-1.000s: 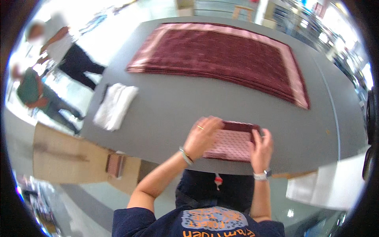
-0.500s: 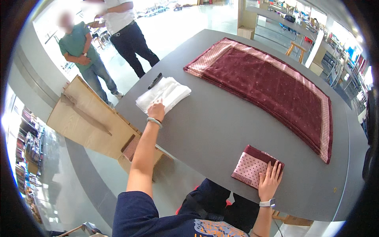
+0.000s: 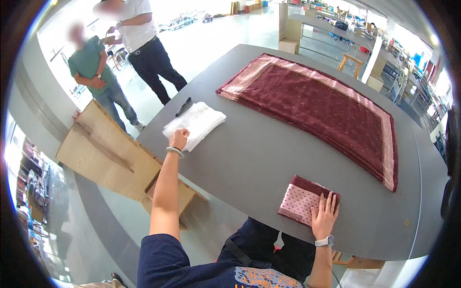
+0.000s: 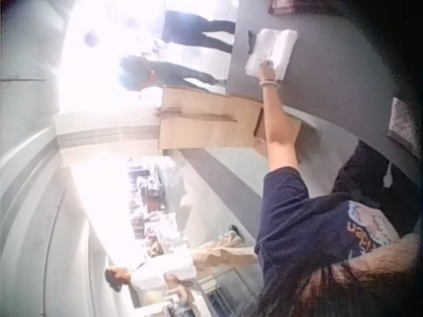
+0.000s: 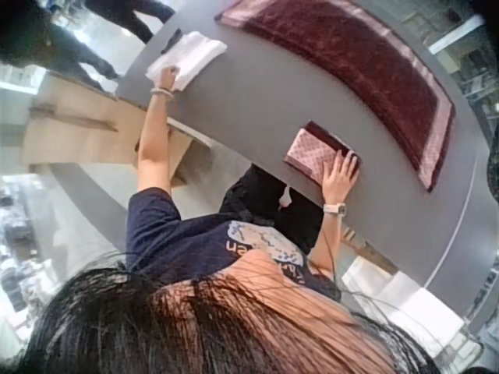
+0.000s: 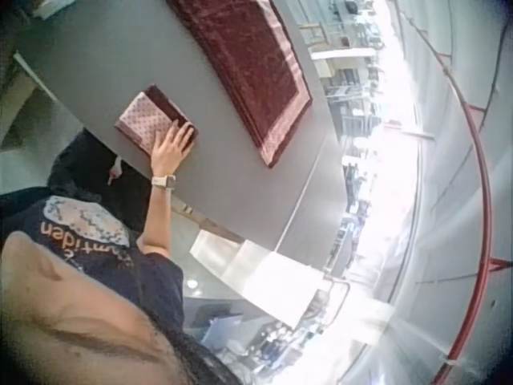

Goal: The person folds a maroon patterned textile on a table, places it into a clear plastic bag, and puts the bag into a cardboard box. The person repeats this process with additional textiles.

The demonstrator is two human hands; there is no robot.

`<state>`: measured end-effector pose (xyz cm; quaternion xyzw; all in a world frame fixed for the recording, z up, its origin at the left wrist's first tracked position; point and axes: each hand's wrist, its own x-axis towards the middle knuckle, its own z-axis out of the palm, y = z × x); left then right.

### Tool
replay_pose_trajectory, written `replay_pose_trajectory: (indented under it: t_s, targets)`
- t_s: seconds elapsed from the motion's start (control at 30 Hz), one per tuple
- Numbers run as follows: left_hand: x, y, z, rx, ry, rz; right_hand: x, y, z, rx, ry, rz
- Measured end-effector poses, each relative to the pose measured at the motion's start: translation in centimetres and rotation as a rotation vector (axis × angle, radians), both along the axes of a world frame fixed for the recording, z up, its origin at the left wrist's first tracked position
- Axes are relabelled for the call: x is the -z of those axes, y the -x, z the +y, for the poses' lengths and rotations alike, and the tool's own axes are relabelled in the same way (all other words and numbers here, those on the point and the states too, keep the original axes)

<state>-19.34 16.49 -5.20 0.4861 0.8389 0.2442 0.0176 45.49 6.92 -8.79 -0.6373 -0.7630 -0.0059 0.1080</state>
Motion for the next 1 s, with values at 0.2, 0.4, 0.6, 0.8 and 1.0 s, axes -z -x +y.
replay_pose_trajectory:
  t_s: [0.2,0.4,0.6,0.8,1.0]
  targets:
    - [-6.9,-18.1,-3.6,0.52,-0.252,0.247,-5.6,0.6,-0.6,-0.112,-0.39,0.209]
    - [-11.7,-35.5,-10.9,1.188,-0.362,0.108,-15.1,6.8,-2.6,-0.61,-0.302,0.388]
    - [-13.1,-36.8,-12.3,1.336,-0.25,-0.056,-16.4,3.2,-3.5,-0.585,-0.311,0.385]
    - [-14.2,-33.5,-11.8,1.277,-0.128,-0.25,-17.0,-2.5,-3.7,-0.417,-0.319,0.397]
    - [-11.5,-33.5,-11.6,0.921,0.325,-1.175,-15.8,-1.2,-4.0,-0.396,-0.261,0.71]
